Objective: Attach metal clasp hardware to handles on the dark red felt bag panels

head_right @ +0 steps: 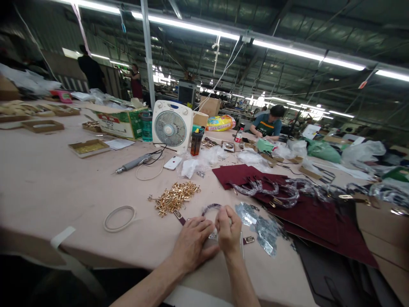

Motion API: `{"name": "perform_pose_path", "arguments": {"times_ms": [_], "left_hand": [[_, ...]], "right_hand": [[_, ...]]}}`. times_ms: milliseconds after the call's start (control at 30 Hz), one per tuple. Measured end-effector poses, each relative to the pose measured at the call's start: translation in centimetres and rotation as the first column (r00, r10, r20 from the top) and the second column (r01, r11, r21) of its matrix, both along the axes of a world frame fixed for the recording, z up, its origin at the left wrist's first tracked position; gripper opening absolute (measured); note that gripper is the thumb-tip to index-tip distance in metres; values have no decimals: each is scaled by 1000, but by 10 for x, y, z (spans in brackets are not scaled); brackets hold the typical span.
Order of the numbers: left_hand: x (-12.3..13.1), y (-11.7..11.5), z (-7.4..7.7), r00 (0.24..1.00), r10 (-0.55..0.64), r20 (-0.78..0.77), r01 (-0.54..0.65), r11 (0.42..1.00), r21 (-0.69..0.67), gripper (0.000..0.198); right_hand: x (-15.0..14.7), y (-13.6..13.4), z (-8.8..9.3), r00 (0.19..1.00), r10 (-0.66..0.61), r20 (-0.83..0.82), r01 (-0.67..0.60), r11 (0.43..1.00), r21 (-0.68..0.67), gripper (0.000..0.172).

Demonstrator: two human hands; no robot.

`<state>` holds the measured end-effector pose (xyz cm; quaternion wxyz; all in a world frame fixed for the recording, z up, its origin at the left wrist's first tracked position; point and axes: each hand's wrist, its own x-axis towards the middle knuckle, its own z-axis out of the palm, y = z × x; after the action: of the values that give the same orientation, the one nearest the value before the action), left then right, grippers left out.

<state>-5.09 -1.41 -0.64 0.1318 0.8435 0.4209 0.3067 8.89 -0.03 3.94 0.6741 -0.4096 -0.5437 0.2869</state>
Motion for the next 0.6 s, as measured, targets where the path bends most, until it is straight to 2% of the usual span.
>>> {"name": "perform_pose_path", "arguments": {"times_ms": [67, 133, 233, 333, 467, 600], "left_hand": [[0, 0, 0, 1000, 2, -11, -2, 1000, 1, 47], [0, 0, 1, 1000, 0, -10, 0, 1000, 7, 46], [0, -1, 1, 1000, 2, 5, -2, 1000, 9, 40], [0, -1, 0, 1000, 10, 9, -10, 1000, 2, 41], [0, -1, 0, 1000, 6, -4, -6, 1000, -13, 43], [-1, -1, 0, 1000, 21, -8, -22, 1000, -22, 39]], "right_hand": [[1, -2, 8, 995, 21, -95, -13, 997, 81, 47], [0, -4, 7, 993, 25, -116, -13, 994, 105, 46], [-1, -2, -10, 998, 0, -59, -1, 1000, -22, 47], [0, -1, -24, 993, 7, -118, -18, 996, -89, 47], [-3, -6, -19, 966, 60, -252, -55, 998, 30, 43], [-15, -15, -16, 969, 96, -227, -80, 994, 77, 43]]}}
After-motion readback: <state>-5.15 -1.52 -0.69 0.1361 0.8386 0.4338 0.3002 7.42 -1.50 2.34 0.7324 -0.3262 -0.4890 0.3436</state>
